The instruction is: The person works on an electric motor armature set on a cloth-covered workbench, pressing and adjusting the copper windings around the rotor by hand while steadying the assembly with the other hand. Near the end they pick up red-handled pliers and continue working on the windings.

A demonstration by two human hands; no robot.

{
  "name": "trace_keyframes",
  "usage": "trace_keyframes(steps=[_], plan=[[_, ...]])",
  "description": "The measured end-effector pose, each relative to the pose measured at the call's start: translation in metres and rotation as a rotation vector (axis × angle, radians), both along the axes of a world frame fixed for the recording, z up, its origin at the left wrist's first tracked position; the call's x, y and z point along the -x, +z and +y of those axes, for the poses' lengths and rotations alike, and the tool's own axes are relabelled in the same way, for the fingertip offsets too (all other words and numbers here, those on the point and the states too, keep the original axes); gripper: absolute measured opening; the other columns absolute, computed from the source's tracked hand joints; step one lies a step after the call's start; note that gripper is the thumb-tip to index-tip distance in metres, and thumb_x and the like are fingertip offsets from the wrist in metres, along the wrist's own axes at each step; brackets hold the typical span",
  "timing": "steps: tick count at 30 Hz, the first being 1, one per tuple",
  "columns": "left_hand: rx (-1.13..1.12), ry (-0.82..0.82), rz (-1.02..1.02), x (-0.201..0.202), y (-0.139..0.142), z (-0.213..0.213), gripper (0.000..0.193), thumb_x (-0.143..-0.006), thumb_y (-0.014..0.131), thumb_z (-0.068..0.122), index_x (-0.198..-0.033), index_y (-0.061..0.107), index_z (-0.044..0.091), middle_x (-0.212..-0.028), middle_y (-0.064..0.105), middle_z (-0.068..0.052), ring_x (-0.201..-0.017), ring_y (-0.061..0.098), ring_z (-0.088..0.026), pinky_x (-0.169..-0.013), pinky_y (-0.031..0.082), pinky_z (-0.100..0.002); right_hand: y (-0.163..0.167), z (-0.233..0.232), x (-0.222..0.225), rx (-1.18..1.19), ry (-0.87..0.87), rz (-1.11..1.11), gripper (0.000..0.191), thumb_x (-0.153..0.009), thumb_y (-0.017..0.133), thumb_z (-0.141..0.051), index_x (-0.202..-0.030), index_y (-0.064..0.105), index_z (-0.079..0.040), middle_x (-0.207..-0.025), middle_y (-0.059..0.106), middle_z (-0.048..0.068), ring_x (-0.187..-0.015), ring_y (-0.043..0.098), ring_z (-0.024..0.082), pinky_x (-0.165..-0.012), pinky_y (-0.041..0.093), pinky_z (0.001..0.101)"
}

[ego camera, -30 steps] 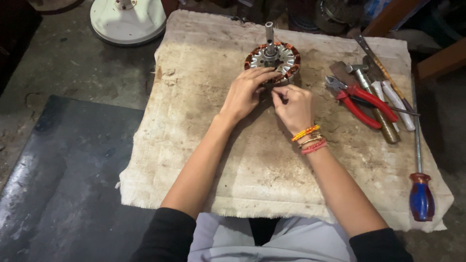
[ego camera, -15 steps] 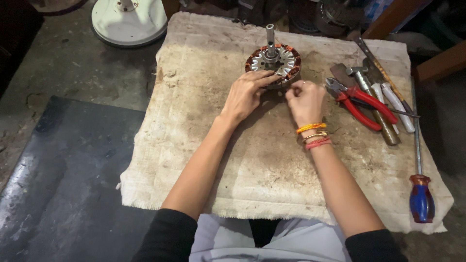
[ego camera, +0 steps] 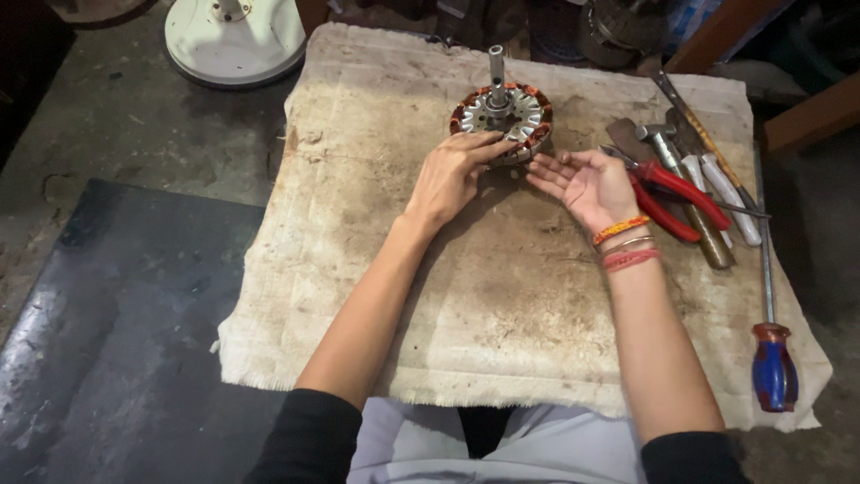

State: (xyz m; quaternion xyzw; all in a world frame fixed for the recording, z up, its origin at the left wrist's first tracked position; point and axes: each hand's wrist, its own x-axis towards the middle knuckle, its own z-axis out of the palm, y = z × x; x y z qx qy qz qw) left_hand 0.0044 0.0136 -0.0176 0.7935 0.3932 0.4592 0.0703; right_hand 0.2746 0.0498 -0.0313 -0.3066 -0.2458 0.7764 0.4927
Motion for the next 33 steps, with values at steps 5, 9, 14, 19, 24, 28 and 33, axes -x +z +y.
trace_keyframes(steps=[5,9,14,19,24,28,33], plan=[[0.041,-0.009,-0.038,0.0,0.001,-0.001,0.054,-0.078,0.066,-0.005,-0.127,0.072,0.017,-0.132,0.07,-0.012,-0.12,0.067,-0.033,-0.104,0.054,-0.041,-0.023,0.01,-0.011,-0.039,-0.053,0.029,0.012,-0.098,0.051,-0.007,-0.097,0.058,0.002,-0.089,0.066,0.012,-0.086,0.065,0.026,-0.104,0.053,0.0557],[0.047,-0.015,-0.033,0.001,0.002,-0.002,0.053,-0.079,0.067,-0.004,-0.127,0.072,0.017,-0.132,0.07,-0.012,-0.121,0.066,-0.033,-0.104,0.054,-0.041,-0.028,0.017,-0.016,0.008,0.033,0.216,0.013,-0.108,0.056,-0.006,-0.111,0.06,0.006,-0.076,0.048,0.001,-0.069,0.046,0.013,-0.067,0.046,0.0277],[0.037,-0.016,-0.024,0.001,0.003,-0.003,0.053,-0.079,0.067,-0.005,-0.128,0.072,0.016,-0.132,0.07,-0.012,-0.123,0.065,-0.033,-0.105,0.053,-0.042,0.008,-0.004,-0.008,-0.126,0.067,-0.083,0.032,-0.102,0.052,-0.011,-0.129,0.064,0.003,-0.079,0.052,-0.002,-0.06,0.039,0.007,-0.048,0.032,0.0188],[0.041,-0.018,-0.032,0.002,0.005,-0.005,0.052,-0.08,0.068,-0.004,-0.128,0.072,0.016,-0.133,0.069,-0.012,-0.124,0.065,-0.033,-0.107,0.053,-0.042,0.032,-0.03,0.029,-0.383,-0.002,-0.403,0.036,-0.1,0.052,-0.007,-0.133,0.065,0.0,-0.071,0.056,-0.001,-0.053,0.048,0.008,-0.048,0.04,0.0224],[0.061,-0.023,-0.016,0.003,0.005,-0.005,0.055,-0.077,0.068,-0.006,-0.128,0.072,0.015,-0.134,0.069,-0.012,-0.123,0.064,-0.034,-0.106,0.052,-0.042,0.04,-0.036,0.044,-0.531,0.011,-0.628,0.039,-0.102,0.049,-0.001,-0.139,0.062,-0.002,-0.072,0.064,0.004,-0.056,0.058,0.01,-0.05,0.05,0.0261],[0.081,-0.051,-0.039,0.003,0.004,-0.004,0.058,-0.079,0.069,-0.007,-0.131,0.069,0.019,-0.135,0.07,-0.01,-0.125,0.065,-0.032,-0.109,0.053,-0.041,0.033,-0.033,0.056,-0.507,0.073,-0.718,0.05,-0.104,0.045,0.0,-0.152,0.046,-0.015,-0.083,0.069,0.008,-0.061,0.068,0.016,-0.056,0.058,0.0289],[0.226,-0.023,-0.102,0.004,0.008,-0.004,0.096,-0.075,0.066,-0.009,-0.159,0.029,0.02,-0.129,0.072,-0.011,-0.119,0.065,-0.037,-0.1,0.053,-0.044,0.021,-0.033,0.067,-0.473,0.195,-0.7,0.058,-0.105,0.04,-0.001,-0.158,0.034,-0.023,-0.085,0.067,0.011,-0.063,0.072,0.019,-0.056,0.061,0.0317]])
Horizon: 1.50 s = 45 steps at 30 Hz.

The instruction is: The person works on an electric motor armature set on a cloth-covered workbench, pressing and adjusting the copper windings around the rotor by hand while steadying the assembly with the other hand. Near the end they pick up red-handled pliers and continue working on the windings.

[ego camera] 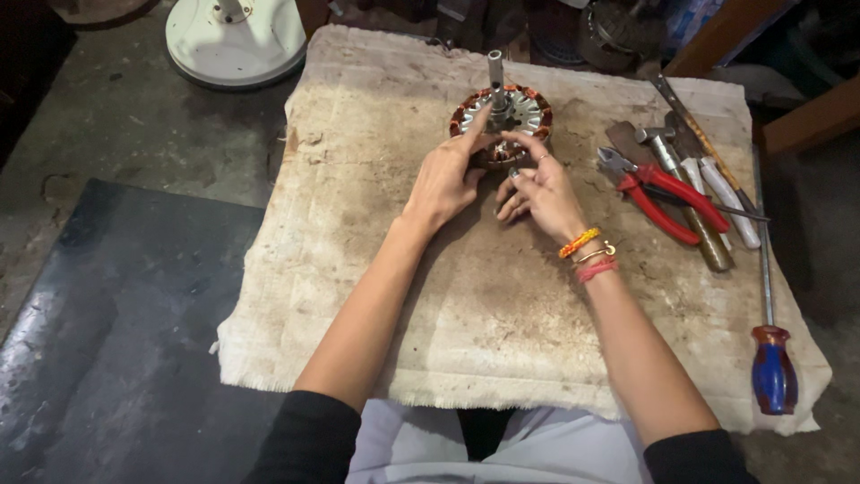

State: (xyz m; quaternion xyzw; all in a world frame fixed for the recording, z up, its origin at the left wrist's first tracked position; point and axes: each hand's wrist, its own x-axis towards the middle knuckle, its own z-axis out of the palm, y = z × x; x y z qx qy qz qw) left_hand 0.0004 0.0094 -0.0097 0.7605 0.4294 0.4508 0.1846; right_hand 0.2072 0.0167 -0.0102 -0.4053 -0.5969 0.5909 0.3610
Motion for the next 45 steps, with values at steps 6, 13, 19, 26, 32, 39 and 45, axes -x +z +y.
trace_keyframes(steps=[6,13,19,26,32,39,45], plan=[[-0.03,-0.052,-0.001,0.005,0.011,-0.005,0.092,-0.072,0.064,-0.001,-0.155,0.033,0.022,-0.128,0.074,-0.013,-0.114,0.068,-0.04,-0.098,0.057,-0.045,-0.008,-0.009,0.012,-0.167,-0.108,-0.115,0.054,-0.102,0.048,-0.001,-0.153,0.041,-0.017,-0.089,0.068,0.01,-0.063,0.071,0.019,-0.053,0.059,0.0326],[-0.065,-0.055,-0.039,0.005,0.013,-0.01,0.063,-0.082,0.068,0.011,-0.143,0.054,0.017,-0.122,0.074,-0.013,-0.117,0.071,-0.035,-0.102,0.057,-0.043,-0.01,-0.02,0.025,-0.881,-0.392,-0.487,0.031,-0.091,0.068,0.004,-0.122,0.073,0.0,-0.094,0.073,0.019,-0.076,0.072,0.028,-0.069,0.056,0.0371],[-0.148,-0.052,0.032,0.005,0.004,-0.005,0.057,-0.074,0.071,0.007,-0.13,0.066,0.014,-0.126,0.071,-0.014,-0.116,0.067,-0.035,-0.101,0.055,-0.042,-0.013,-0.027,0.027,-0.885,-0.477,-0.456,0.021,-0.089,0.071,0.003,-0.108,0.077,-0.002,-0.092,0.074,0.017,-0.077,0.073,0.03,-0.069,0.056,0.0372],[-0.239,0.007,0.227,0.001,-0.012,0.006,0.062,-0.075,0.066,-0.003,-0.134,0.067,0.017,-0.133,0.07,-0.012,-0.121,0.067,-0.032,-0.106,0.053,-0.041,-0.018,-0.027,0.027,-0.879,-0.486,-0.477,0.017,-0.086,0.07,0.005,-0.102,0.077,0.001,-0.092,0.074,0.017,-0.078,0.073,0.03,-0.07,0.056,0.0366],[-0.292,0.059,0.352,-0.005,-0.02,0.011,0.058,-0.083,0.062,0.0,-0.14,0.061,0.011,-0.14,0.065,-0.014,-0.126,0.062,-0.033,-0.113,0.045,-0.044,-0.017,-0.027,0.023,-0.937,-0.492,-0.465,0.018,-0.086,0.071,0.002,-0.103,0.076,0.0,-0.096,0.075,0.016,-0.082,0.075,0.029,-0.072,0.058,0.0353],[-0.294,0.066,0.345,-0.005,-0.02,0.009,0.062,-0.079,0.057,-0.004,-0.14,0.062,0.009,-0.14,0.065,-0.014,-0.128,0.061,-0.031,-0.114,0.045,-0.042,-0.019,-0.024,0.025,-0.804,-0.512,-0.436,0.016,-0.089,0.073,-0.003,-0.104,0.076,0.0,-0.093,0.075,0.015,-0.069,0.073,0.026,-0.065,0.057,0.0352],[-0.287,0.069,0.316,-0.005,-0.018,0.008,0.056,-0.082,0.058,-0.003,-0.136,0.065,0.011,-0.138,0.066,-0.012,-0.128,0.062,-0.03,-0.114,0.046,-0.042,-0.02,-0.019,0.013,-0.934,-0.414,-0.701,0.015,-0.085,0.074,-0.004,-0.099,0.079,-0.002,-0.087,0.073,0.017,-0.076,0.071,0.033,-0.07,0.056,0.0408]])
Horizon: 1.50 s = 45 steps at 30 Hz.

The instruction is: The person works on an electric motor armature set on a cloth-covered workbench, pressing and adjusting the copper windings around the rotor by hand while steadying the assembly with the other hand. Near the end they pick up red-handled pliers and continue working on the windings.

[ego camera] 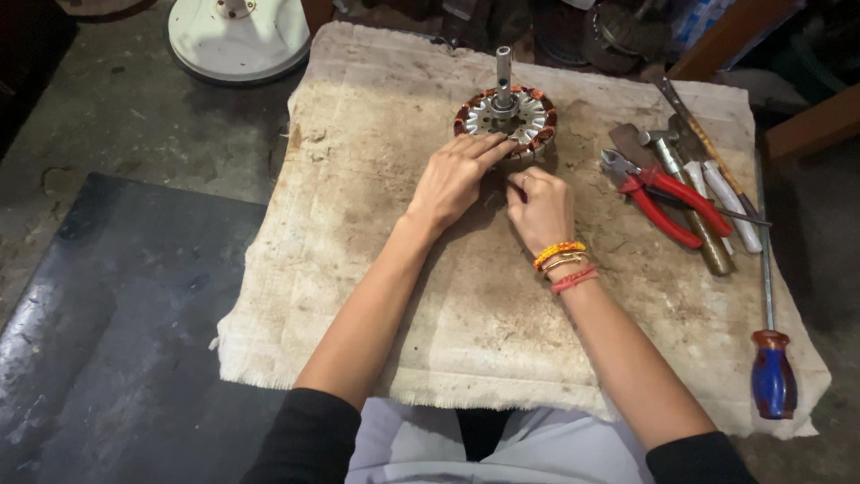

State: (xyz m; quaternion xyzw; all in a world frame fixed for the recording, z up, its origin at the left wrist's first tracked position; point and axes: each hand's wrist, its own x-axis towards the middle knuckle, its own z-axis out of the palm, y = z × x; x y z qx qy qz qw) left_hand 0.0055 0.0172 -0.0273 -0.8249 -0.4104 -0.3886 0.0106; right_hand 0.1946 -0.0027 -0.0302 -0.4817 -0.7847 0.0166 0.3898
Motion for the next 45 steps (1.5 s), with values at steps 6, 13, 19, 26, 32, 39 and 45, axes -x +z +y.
trace_keyframes(steps=[6,13,19,26,32,39,45], plan=[[-0.012,0.008,-0.008,-0.002,0.0,0.001,0.053,-0.084,0.059,0.0,-0.136,0.065,0.011,-0.137,0.067,-0.012,-0.126,0.063,-0.03,-0.113,0.046,-0.043,0.003,0.017,-0.016,0.077,-0.104,0.245,0.016,-0.089,0.072,-0.007,-0.103,0.077,-0.003,-0.092,0.076,0.016,-0.077,0.076,0.028,-0.073,0.06,0.0371],[-0.002,0.016,-0.011,-0.002,0.001,0.001,0.054,-0.084,0.057,-0.002,-0.136,0.066,0.012,-0.136,0.068,-0.012,-0.126,0.063,-0.03,-0.113,0.046,-0.043,-0.01,0.034,-0.042,0.162,-0.228,0.203,0.013,-0.092,0.07,-0.01,-0.097,0.074,0.001,-0.085,0.077,0.016,-0.078,0.076,0.025,-0.071,0.058,0.0381],[-0.003,-0.009,-0.03,-0.001,0.004,-0.001,0.053,-0.084,0.058,-0.002,-0.135,0.066,0.01,-0.135,0.067,-0.013,-0.126,0.063,-0.031,-0.113,0.046,-0.043,-0.018,0.055,-0.066,0.763,0.309,1.165,0.009,-0.103,0.056,-0.01,-0.104,0.062,-0.003,-0.099,0.076,0.015,-0.096,0.076,0.026,-0.093,0.06,0.0394],[0.005,-0.027,-0.095,-0.001,0.007,-0.004,0.042,-0.09,0.064,0.003,-0.131,0.068,0.01,-0.133,0.069,-0.012,-0.123,0.064,-0.032,-0.107,0.05,-0.042,-0.013,0.047,-0.062,0.844,0.406,1.363,0.016,-0.106,0.055,-0.012,-0.113,0.065,0.0,-0.095,0.072,0.009,-0.094,0.072,0.022,-0.095,0.062,0.0408],[0.051,-0.037,-0.118,0.001,0.007,-0.003,0.047,-0.084,0.069,0.002,-0.13,0.069,0.012,-0.133,0.069,-0.012,-0.121,0.065,-0.031,-0.105,0.051,-0.041,0.003,0.032,-0.046,0.77,0.491,1.185,0.028,-0.104,0.056,-0.007,-0.127,0.065,0.005,-0.086,0.065,0.004,-0.081,0.064,0.015,-0.077,0.057,0.0331],[0.087,-0.066,-0.108,0.004,0.011,-0.005,0.067,-0.077,0.073,0.002,-0.141,0.059,0.013,-0.135,0.067,-0.013,-0.126,0.062,-0.032,-0.109,0.048,-0.042,0.017,0.02,-0.027,0.727,0.487,0.911,0.051,-0.1,0.055,-0.003,-0.151,0.051,0.002,-0.096,0.071,0.004,-0.09,0.065,0.01,-0.085,0.054,0.0258],[0.166,-0.085,-0.137,0.006,0.029,-0.016,0.084,-0.084,0.077,0.019,-0.158,0.038,0.015,-0.124,0.07,-0.014,-0.118,0.065,-0.036,-0.105,0.051,-0.044,0.003,0.022,-0.016,0.638,0.484,0.748,0.061,-0.102,0.05,0.002,-0.161,0.035,-0.003,-0.096,0.07,0.002,-0.092,0.064,0.007,-0.091,0.05,0.0222]])
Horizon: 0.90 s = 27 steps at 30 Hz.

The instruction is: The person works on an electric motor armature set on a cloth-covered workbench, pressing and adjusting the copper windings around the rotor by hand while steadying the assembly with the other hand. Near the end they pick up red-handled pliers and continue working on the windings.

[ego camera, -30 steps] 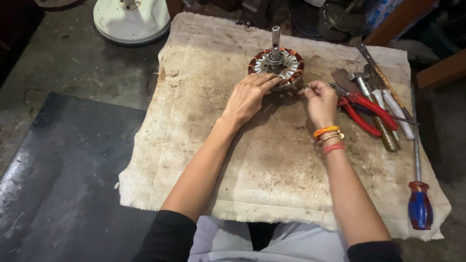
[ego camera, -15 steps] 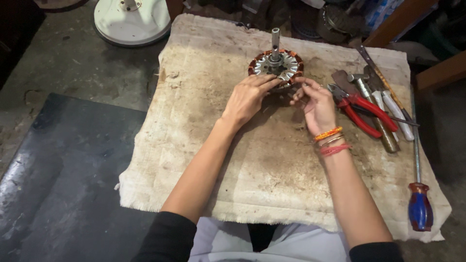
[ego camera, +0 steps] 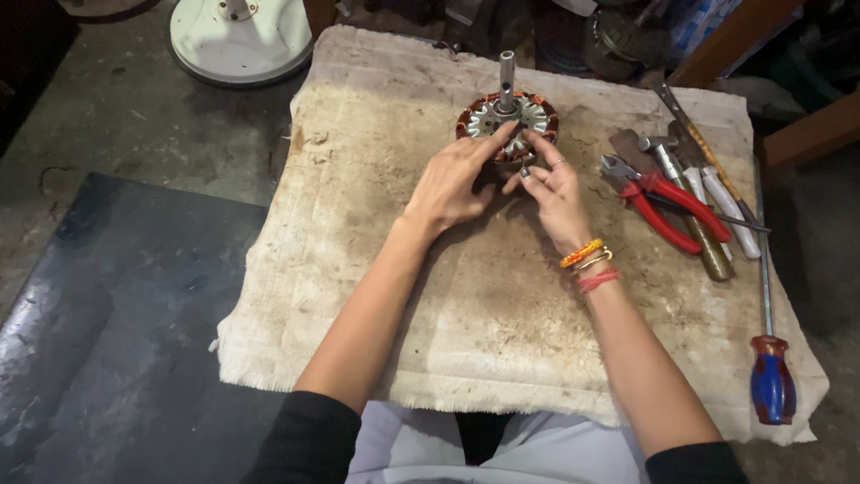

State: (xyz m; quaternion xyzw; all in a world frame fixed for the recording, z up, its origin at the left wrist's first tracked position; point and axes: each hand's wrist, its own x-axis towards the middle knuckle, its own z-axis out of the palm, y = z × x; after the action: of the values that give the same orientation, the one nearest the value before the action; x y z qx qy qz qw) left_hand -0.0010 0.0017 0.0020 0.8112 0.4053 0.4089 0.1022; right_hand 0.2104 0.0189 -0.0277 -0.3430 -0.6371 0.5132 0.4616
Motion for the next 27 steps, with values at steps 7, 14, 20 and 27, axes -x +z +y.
trace_keyframes(steps=[7,14,20,27], plan=[[-0.058,-0.135,-0.132,0.005,0.012,-0.008,0.092,-0.074,0.072,0.016,-0.156,0.031,0.014,-0.126,0.071,-0.015,-0.104,0.067,-0.039,-0.096,0.054,-0.047,-0.014,-0.003,0.013,-0.154,-0.151,-0.214,0.061,-0.103,0.052,0.004,-0.161,0.04,-0.008,-0.084,0.056,-0.002,-0.078,0.052,0.006,-0.074,0.048,0.0238],[-0.056,0.015,-0.001,-0.001,-0.007,0.004,0.072,-0.08,0.065,-0.004,-0.148,0.054,0.018,-0.124,0.072,-0.013,-0.113,0.069,-0.035,-0.1,0.055,-0.043,-0.006,-0.014,0.023,-0.375,-0.358,-0.498,0.04,-0.098,0.06,-0.001,-0.137,0.06,-0.004,-0.081,0.07,0.016,-0.07,0.071,0.022,-0.067,0.053,0.034],[-0.097,0.043,0.015,-0.003,-0.019,0.008,0.064,-0.074,0.066,-0.008,-0.135,0.066,0.012,-0.131,0.069,-0.014,-0.124,0.064,-0.033,-0.107,0.052,-0.042,0.005,-0.027,0.03,-0.586,-0.573,-0.67,0.027,-0.092,0.07,-0.008,-0.117,0.078,-0.009,-0.096,0.074,0.02,-0.073,0.071,0.035,-0.067,0.056,0.0423],[-0.121,0.041,0.021,-0.002,-0.017,0.008,0.065,-0.07,0.066,-0.009,-0.132,0.066,0.011,-0.134,0.068,-0.013,-0.126,0.063,-0.032,-0.109,0.05,-0.042,0.017,-0.041,0.034,-0.622,-0.619,-0.62,0.019,-0.088,0.073,-0.011,-0.105,0.081,-0.011,-0.089,0.076,0.013,-0.07,0.074,0.028,-0.066,0.057,0.0365]])
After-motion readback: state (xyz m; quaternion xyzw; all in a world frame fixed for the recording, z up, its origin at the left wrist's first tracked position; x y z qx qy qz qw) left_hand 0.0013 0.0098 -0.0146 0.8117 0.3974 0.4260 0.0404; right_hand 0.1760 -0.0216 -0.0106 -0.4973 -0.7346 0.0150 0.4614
